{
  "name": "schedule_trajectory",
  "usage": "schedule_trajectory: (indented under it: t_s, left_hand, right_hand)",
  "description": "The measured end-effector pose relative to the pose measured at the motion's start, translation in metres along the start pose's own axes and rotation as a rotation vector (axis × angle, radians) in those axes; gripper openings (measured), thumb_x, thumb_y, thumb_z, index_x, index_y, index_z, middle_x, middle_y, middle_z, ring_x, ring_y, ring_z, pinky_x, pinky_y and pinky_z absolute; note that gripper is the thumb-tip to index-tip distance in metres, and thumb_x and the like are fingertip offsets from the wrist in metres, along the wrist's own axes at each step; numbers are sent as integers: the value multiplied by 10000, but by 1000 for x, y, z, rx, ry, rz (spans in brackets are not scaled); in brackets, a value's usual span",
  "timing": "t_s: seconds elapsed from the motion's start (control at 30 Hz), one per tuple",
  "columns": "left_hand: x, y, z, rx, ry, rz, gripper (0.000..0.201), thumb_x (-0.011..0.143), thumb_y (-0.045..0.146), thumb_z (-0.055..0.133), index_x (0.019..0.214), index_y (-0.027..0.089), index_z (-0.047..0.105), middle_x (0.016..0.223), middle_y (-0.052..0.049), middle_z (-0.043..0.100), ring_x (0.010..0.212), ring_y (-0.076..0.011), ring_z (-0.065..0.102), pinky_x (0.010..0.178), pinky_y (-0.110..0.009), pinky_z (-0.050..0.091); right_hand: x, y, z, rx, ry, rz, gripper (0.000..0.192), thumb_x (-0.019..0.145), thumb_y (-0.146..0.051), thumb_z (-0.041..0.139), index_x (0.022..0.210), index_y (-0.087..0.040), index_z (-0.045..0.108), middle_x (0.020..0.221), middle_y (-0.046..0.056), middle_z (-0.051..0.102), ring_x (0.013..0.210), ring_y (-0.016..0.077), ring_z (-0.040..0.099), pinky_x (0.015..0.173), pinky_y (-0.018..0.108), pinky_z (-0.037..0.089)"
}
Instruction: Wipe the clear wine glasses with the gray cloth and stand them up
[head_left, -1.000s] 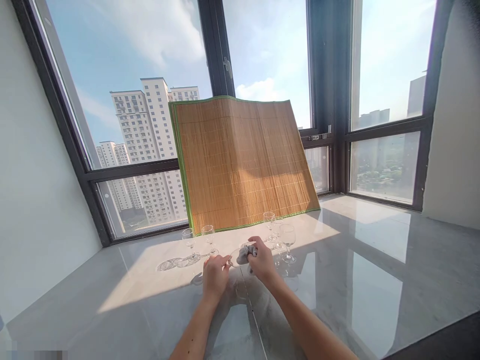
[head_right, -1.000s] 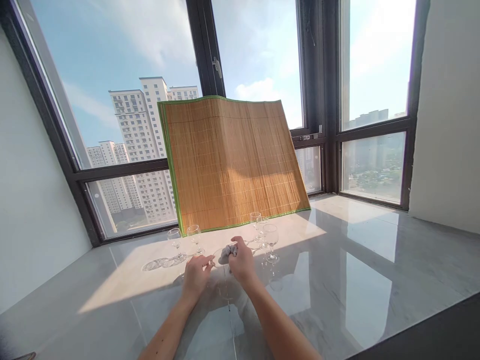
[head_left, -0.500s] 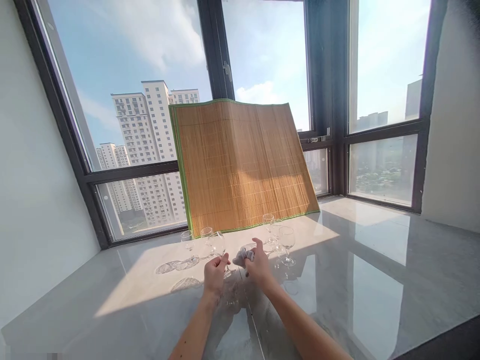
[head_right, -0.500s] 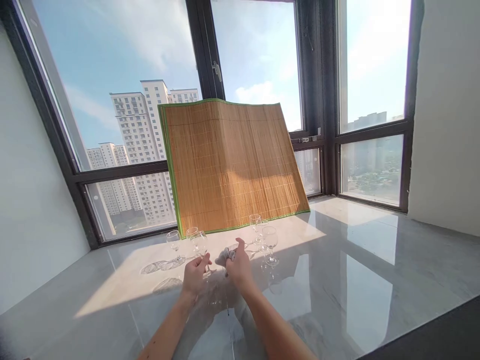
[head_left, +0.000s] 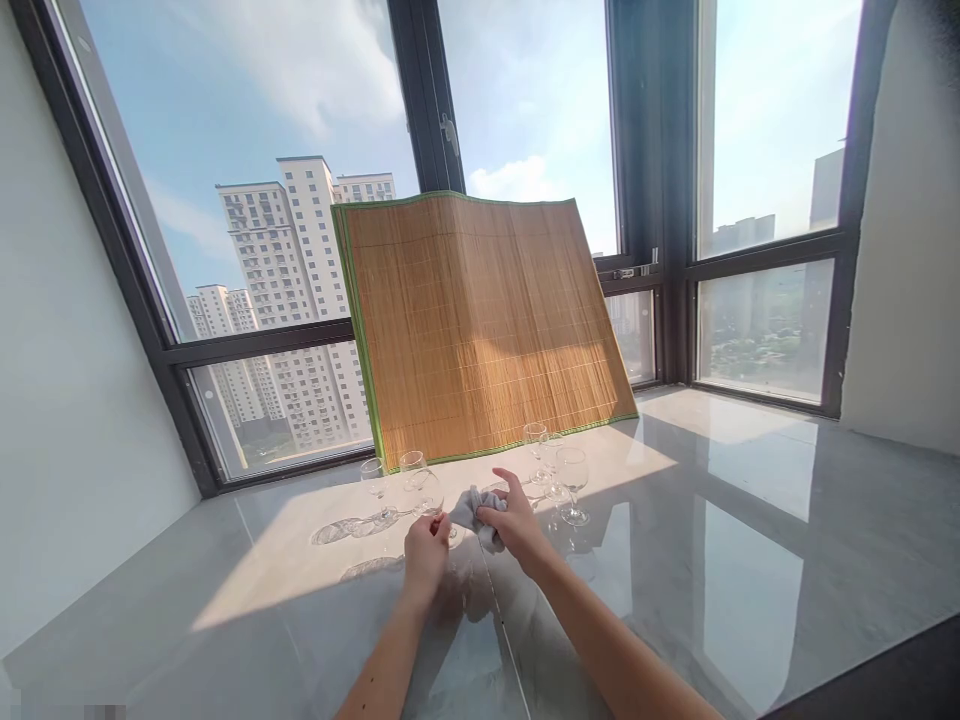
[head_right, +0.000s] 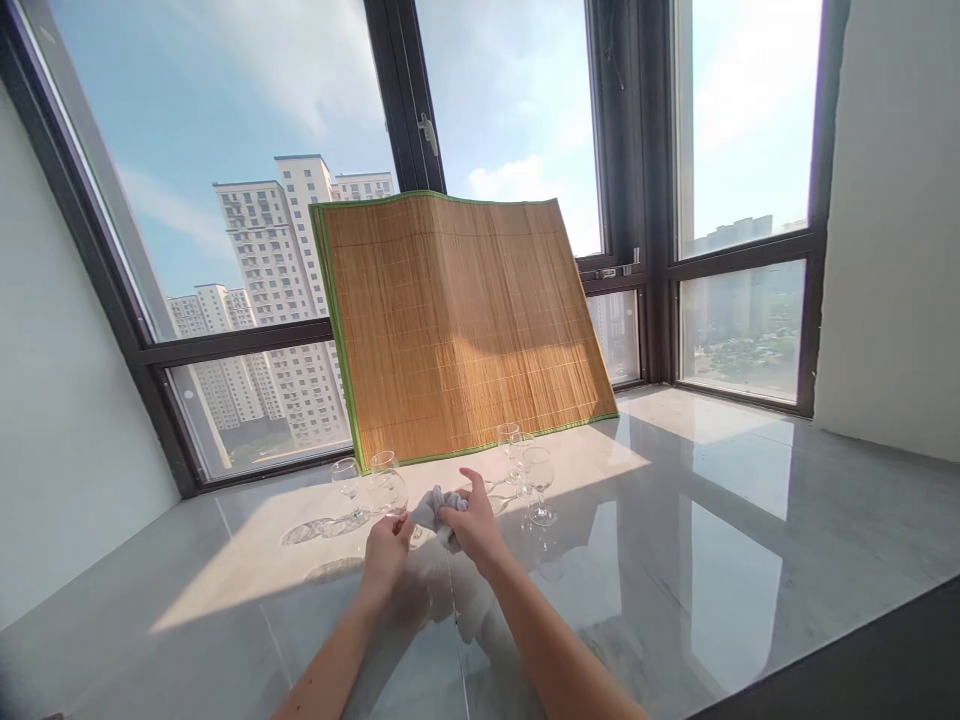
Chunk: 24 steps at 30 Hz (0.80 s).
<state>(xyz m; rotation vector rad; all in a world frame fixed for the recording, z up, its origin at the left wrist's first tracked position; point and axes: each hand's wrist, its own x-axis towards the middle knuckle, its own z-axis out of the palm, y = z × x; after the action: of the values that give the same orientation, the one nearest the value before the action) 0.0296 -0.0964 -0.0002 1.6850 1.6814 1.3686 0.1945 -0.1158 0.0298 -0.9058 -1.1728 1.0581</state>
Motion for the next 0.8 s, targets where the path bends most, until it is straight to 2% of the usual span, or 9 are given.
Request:
schedule_trajectory:
  t_s: [0.13, 0.23, 0.4, 0.53, 0.6, 0.7, 0.8]
  left_hand:
    - [-5, -4, 10, 186, -163, 163, 263, 830, 387, 517, 679, 183, 586, 584, 18, 561, 552, -125, 477, 545, -240, 286]
    - [-9, -4, 11, 280, -182, 192, 251, 851, 355, 499, 681, 186, 574, 605, 16, 567, 573, -123, 474, 556, -239, 273]
    - [-9, -1, 6, 302, -187, 174, 220, 862, 321, 494, 741, 182, 614, 646, 4, 597, 614, -132, 507, 580, -242, 290]
    - [-7, -5, 6, 339, -176, 162, 146, 818, 264, 544, 784, 173, 653, 688, -11, 625, 650, -144, 539, 611, -252, 332]
    - [-6, -8, 7, 313, -196, 165, 137, 778, 199, 560, 850, 174, 674, 725, -12, 649, 673, -145, 561, 637, -251, 369]
    - [-5, -12, 9, 176, -249, 174, 309, 750, 119, 522, 1016, 180, 666, 798, -9, 689, 707, -138, 603, 688, -246, 435]
    - [-4, -11, 7, 83, -248, 206, 346, 752, 108, 478, 1033, 188, 663, 855, -18, 715, 777, -144, 642, 752, -251, 467]
  right_hand:
    - [-1, -7, -1, 21, 94, -109, 655, 692, -258, 596, 1302, -225, 358, 797, -34, 577, 620, 134, 553, 545, 237, 427]
    - [0, -11, -3, 13, 159, -144, 649, 702, -242, 566, 1313, -226, 347, 774, -42, 567, 602, 128, 527, 544, 238, 413]
    - [-1, -9, -3, -79, 177, -151, 642, 706, -234, 539, 1318, -219, 344, 751, -49, 544, 589, 131, 513, 544, 249, 411]
    - [-3, -7, -1, -141, 190, -209, 601, 720, -229, 523, 1299, -218, 359, 754, -47, 541, 613, 137, 523, 583, 263, 430]
    - [-5, -9, 0, -167, 206, -243, 596, 727, -216, 511, 1302, -216, 358, 765, -42, 547, 628, 141, 534, 601, 268, 434]
    - [-8, -12, 0, -206, 236, -295, 587, 741, -202, 494, 1310, -219, 350, 778, -35, 562, 633, 142, 537, 612, 269, 432]
    - [-10, -11, 0, -281, 203, -384, 590, 731, -170, 483, 1304, -228, 355, 802, -28, 588, 630, 138, 528, 626, 264, 422]
